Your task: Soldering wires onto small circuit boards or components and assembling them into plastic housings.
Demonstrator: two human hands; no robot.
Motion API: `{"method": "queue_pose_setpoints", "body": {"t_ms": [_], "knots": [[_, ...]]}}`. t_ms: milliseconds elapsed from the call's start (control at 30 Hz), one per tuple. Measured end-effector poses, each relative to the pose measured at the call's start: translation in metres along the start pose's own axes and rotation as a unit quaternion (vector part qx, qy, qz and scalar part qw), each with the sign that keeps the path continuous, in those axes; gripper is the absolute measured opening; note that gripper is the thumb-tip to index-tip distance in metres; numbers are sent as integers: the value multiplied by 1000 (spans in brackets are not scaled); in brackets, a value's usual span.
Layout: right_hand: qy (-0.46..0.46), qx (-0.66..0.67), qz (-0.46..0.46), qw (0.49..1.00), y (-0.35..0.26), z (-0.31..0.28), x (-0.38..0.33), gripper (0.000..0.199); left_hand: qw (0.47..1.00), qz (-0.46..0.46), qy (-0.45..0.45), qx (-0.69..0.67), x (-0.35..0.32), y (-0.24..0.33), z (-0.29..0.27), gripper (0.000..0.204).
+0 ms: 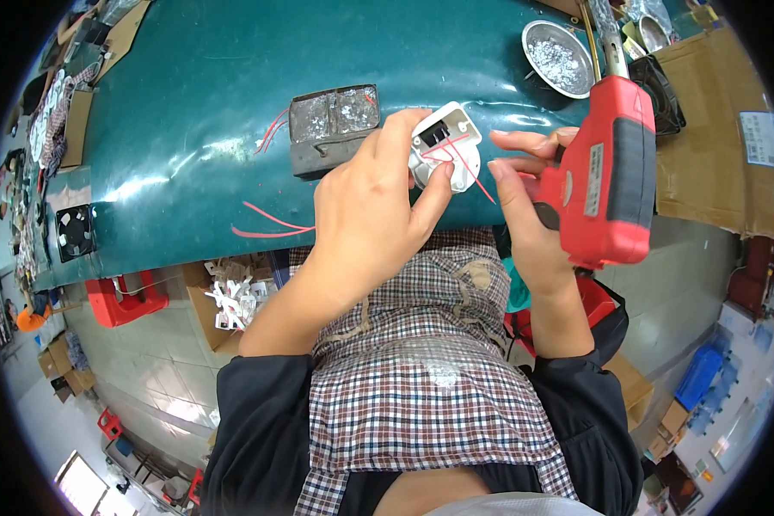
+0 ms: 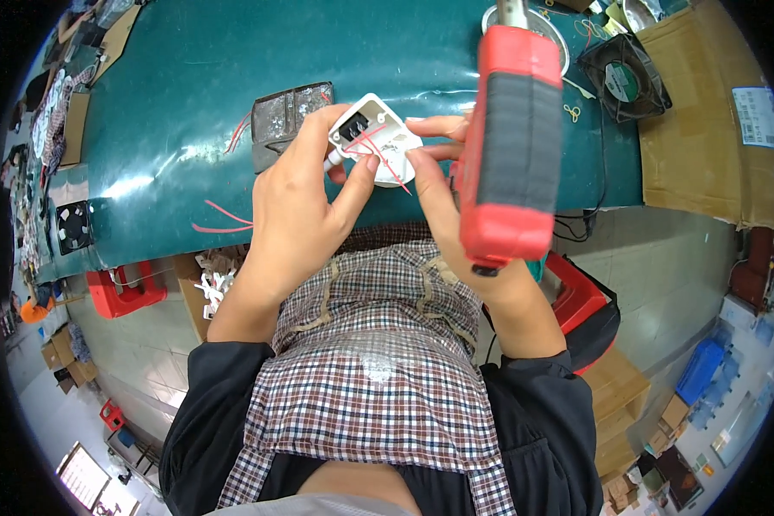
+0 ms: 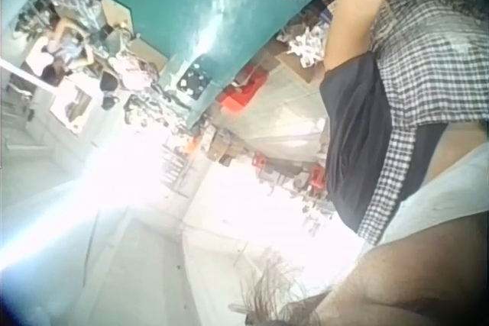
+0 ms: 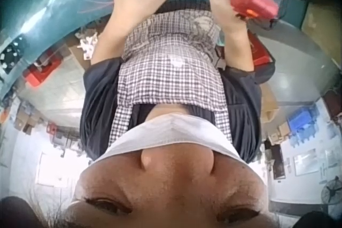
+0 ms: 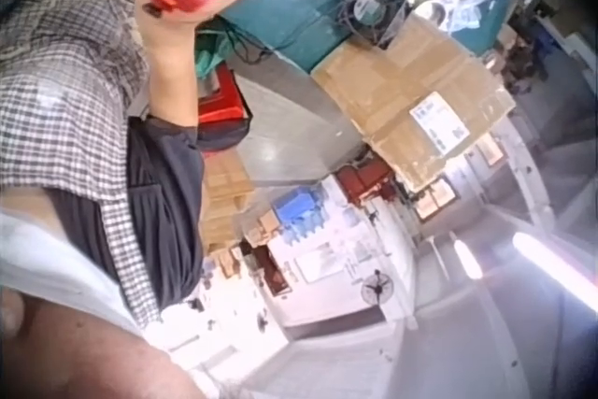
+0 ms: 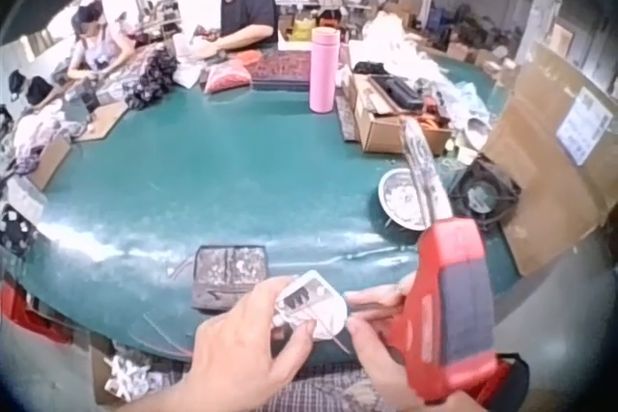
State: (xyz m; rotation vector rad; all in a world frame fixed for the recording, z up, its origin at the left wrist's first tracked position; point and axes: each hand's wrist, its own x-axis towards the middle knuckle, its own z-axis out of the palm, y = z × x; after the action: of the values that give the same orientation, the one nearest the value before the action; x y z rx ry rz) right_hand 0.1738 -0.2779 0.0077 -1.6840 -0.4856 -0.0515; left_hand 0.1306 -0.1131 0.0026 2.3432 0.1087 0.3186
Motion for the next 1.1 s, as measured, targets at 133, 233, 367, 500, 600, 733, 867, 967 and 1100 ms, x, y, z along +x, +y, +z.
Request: {"method": "queue_pose_setpoints", "body": {"t_ms": [133,233,367,500,600,733,867,967,1100], "knots": [[-19,-46,-75,996,30,0,-1,47,999,-20,-35,-29,-6,3,-5,37],[-34,-121,-109,986,35,-2,-1,44,996,-31,-46,-63,-11,0,-6,35],[-55,-85,-92,991,34,1,-7,44,977,-92,-72,-179,-17,-4,-8,38],[1,26,10,1000,24,15,-11,54,970,-27,-16,-243,-17,-5,-1,38],[25,28,-43,998,25,12,-11,54,981,-40,-22,-189,-20,-16,-2,35],[9,5,-26,1000,21,6,-15,45,935,-151,-68,-315,-21,-18,-12,31],[-31,-64,-27,997,17,4,-19,39,912,-124,-22,-391,-26,-22,-2,18],[-92,-6,13,996,17,2,-20,49,919,-78,34,-386,-23,-17,1,23],[-72,18,43,996,17,1,-18,52,961,-8,87,-262,-22,-17,6,27]]}}
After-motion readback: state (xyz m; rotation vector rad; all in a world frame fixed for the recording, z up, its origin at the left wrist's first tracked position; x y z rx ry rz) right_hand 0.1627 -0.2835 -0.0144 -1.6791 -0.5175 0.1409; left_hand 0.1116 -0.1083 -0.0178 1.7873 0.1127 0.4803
